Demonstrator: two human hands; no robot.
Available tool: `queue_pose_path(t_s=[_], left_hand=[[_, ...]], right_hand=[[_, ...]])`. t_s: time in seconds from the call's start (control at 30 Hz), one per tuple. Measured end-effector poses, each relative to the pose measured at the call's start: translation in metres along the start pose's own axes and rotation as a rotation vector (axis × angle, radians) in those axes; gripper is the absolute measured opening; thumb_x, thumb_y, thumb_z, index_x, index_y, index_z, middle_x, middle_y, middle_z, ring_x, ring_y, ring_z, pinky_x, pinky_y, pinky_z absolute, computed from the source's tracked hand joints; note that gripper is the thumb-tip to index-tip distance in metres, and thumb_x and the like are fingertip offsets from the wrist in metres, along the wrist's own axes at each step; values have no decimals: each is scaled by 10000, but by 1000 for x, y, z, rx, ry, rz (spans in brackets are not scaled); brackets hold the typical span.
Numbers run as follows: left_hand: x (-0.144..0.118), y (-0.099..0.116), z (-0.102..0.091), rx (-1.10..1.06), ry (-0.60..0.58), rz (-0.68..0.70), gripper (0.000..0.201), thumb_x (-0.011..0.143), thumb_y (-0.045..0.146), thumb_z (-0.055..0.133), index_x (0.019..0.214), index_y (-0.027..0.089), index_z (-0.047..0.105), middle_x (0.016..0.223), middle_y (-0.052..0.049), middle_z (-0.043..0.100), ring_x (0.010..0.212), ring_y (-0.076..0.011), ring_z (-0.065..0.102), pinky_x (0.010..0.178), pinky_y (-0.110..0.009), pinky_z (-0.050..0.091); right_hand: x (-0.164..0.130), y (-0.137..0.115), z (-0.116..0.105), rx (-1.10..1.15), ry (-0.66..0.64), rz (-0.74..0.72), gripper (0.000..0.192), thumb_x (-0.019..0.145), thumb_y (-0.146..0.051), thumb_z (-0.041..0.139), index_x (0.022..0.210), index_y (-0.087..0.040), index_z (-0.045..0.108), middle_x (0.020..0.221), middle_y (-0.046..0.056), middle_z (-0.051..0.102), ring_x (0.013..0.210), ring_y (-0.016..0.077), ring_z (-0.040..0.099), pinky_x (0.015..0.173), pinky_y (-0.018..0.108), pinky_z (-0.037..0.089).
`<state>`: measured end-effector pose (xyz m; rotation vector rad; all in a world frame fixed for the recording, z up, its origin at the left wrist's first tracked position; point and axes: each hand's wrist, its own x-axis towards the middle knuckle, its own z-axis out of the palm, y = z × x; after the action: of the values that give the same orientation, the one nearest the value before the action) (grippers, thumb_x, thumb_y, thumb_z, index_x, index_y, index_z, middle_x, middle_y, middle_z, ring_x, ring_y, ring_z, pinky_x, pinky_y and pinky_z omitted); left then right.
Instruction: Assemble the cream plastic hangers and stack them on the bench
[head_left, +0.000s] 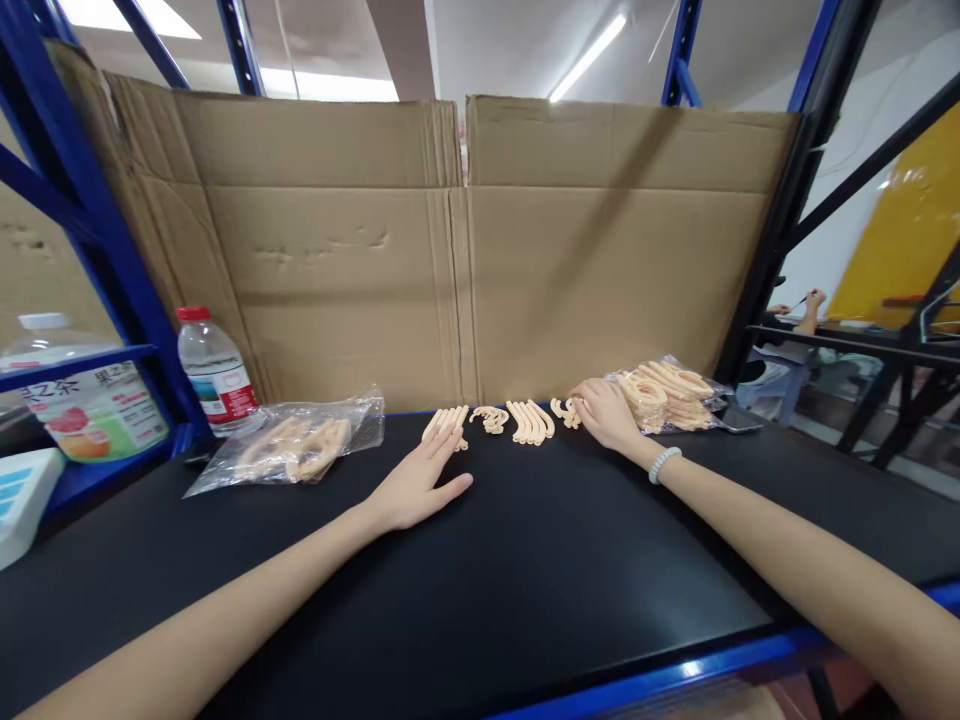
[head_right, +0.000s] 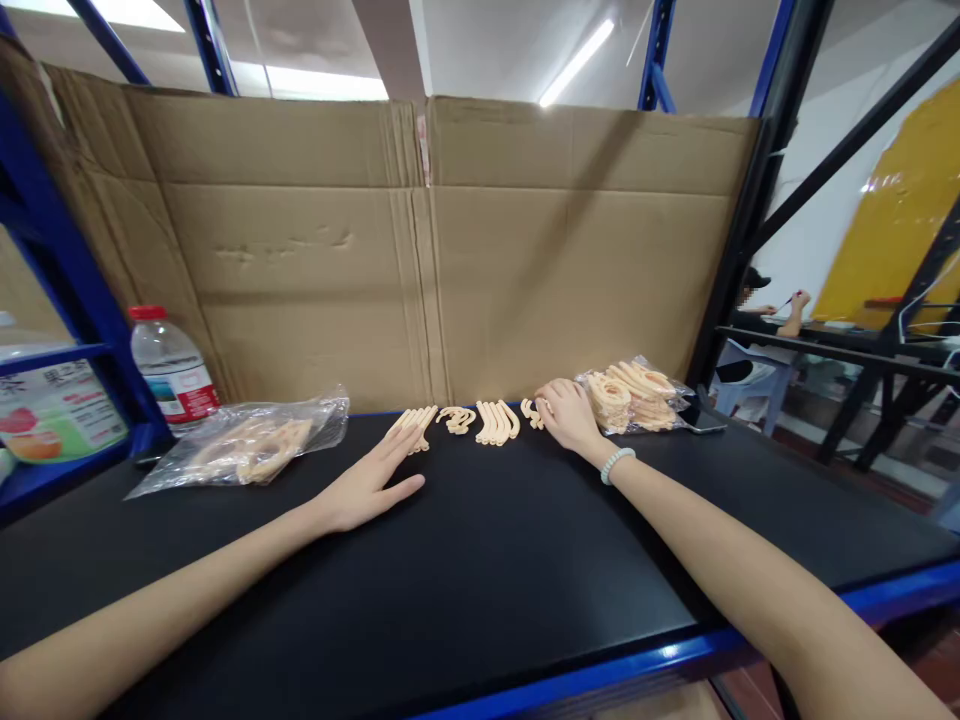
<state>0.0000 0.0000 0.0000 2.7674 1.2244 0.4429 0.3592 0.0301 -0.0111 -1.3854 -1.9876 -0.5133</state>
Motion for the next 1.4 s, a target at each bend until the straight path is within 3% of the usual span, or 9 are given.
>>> queue_pose_path(t_s=[0.17, 0.3, 0.4, 0.6, 0.77, 1.0, 1.2, 1.3, 1.4], left_hand=[[1, -4, 1, -145, 106, -52, 759, 866, 534, 402, 1472, 122, 205, 1556, -102, 148, 1432, -248, 107, 1162, -419, 136], [2, -6, -1, -275, 170, -100, 754, 821, 511, 463, 1452, 148, 264, 1526, -107, 264, 1402, -264, 237, 1150, -424, 186], [3, -6, -2, -356, 200, -137, 768, 794, 491, 491, 1442, 137, 281, 1507, -124, 307, 1374, -278, 303, 1136, -441, 220], [2, -4, -4, -378, 184, -170, 766, 770, 459, 521, 1434, 148, 299, 1492, -130, 335, 1360, -293, 329, 1121, -460, 244], [1, -5, -3, -410, 220, -164, 692, 777, 443, 523, 1388, 159, 363, 1448, -128, 413, 1303, -296, 420, 1087, -454, 317], [1, -10, 2, -417, 379, -171, 394, 773, 312, 507, 1138, 166, 539, 1215, -91, 612, 1114, -233, 586, 978, -393, 462], [-1, -14, 3, -328, 429, -232, 314, 740, 159, 467, 1045, 169, 543, 1095, -90, 634, 1037, -232, 603, 905, -407, 503], [-1, -14, 5, -266, 412, -223, 352, 703, 114, 492, 1048, 164, 541, 1083, -98, 620, 1057, -251, 584, 944, -427, 472], [-3, -14, 6, -224, 391, -212, 375, 697, 109, 512, 1067, 170, 533, 1075, -96, 605, 1071, -261, 571, 957, -430, 460]], right_hand=[[-5, 19, -8, 76, -81, -29, 322, 928, -279, 330, 1091, -181, 589, 1053, 103, 647, 1013, 228, 579, 900, 389, 452], [-15, 20, -7, 66, -264, -118, 441, 893, -422, 441, 1255, -184, 531, 1303, 129, 538, 1214, 275, 479, 1008, 439, 390], [-16, 17, 1, 56, -345, -92, 489, 919, -425, 384, 1328, -173, 476, 1389, 158, 450, 1292, 305, 397, 1037, 485, 350], [-5, 14, 15, 106, -269, -31, 431, 956, -380, 303, 1275, -174, 506, 1267, 138, 546, 1202, 255, 480, 989, 437, 401], [0, 6, 4, 123, -91, 35, 383, 956, -365, 303, 1167, -166, 554, 1170, 138, 580, 1136, 266, 504, 982, 443, 382], [-5, -49, -14, 269, 86, -27, 234, 925, -278, 384, 925, -188, 600, 898, 89, 636, 877, 230, 571, 819, 382, 453], [-17, -117, -18, 427, -215, -314, 195, 879, -161, 430, 921, -207, 616, 882, 43, 641, 812, 169, 597, 752, 315, 490], [-22, -128, -22, 399, -325, -437, 218, 882, -165, 445, 1000, -207, 623, 972, 64, 630, 880, 177, 596, 802, 329, 497], [-23, -127, -25, 383, -342, -475, 239, 892, -173, 434, 1031, -207, 625, 1002, 81, 626, 909, 186, 595, 832, 348, 500]])
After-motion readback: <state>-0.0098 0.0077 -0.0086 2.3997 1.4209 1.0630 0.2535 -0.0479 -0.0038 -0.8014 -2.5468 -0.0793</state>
